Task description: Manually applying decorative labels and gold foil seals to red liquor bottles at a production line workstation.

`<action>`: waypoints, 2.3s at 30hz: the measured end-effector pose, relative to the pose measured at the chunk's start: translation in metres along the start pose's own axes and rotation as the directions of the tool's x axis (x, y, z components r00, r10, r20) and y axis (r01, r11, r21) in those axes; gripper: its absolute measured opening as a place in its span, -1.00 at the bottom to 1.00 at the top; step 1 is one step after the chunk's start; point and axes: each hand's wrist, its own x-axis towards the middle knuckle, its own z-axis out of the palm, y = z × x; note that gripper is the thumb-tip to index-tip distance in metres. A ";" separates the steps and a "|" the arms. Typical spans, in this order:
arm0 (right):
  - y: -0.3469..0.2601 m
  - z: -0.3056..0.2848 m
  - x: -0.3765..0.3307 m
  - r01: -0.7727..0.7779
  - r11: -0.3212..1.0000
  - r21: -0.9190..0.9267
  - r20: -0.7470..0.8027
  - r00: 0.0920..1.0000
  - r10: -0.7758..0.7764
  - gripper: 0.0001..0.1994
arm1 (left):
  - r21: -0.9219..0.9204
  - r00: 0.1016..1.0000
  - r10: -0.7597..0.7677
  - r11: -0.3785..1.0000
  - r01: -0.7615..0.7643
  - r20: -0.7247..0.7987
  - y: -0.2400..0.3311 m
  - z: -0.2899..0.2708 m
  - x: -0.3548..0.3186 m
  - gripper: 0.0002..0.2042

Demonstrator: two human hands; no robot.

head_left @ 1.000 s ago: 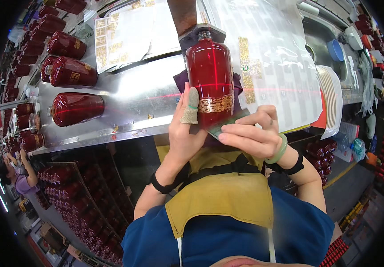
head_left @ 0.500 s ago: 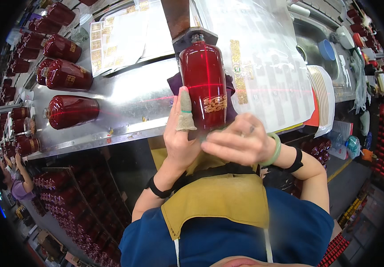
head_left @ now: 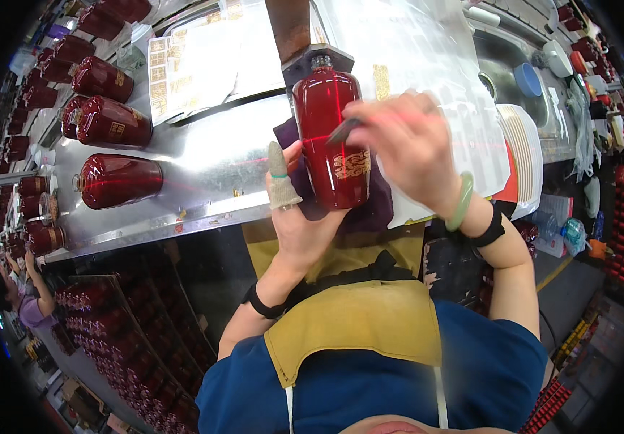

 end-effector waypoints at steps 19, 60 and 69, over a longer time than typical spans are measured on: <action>-0.028 -0.002 -0.024 0.253 0.911 0.326 0.115 0.946 -0.304 -0.81 | 0.131 0.975 -0.012 0.991 -0.018 0.221 -0.014 -0.021 0.001 -0.10; -0.016 -0.008 -0.081 0.133 0.960 0.247 -0.019 0.991 -0.133 -0.71 | 0.319 0.920 0.367 0.863 -0.392 0.136 -0.024 -0.027 -0.008 -0.37; -0.010 -0.029 -0.079 -0.286 0.874 0.393 -0.133 0.922 0.362 -0.69 | 0.534 0.810 0.382 0.613 -0.582 0.445 0.009 -0.014 0.013 -0.59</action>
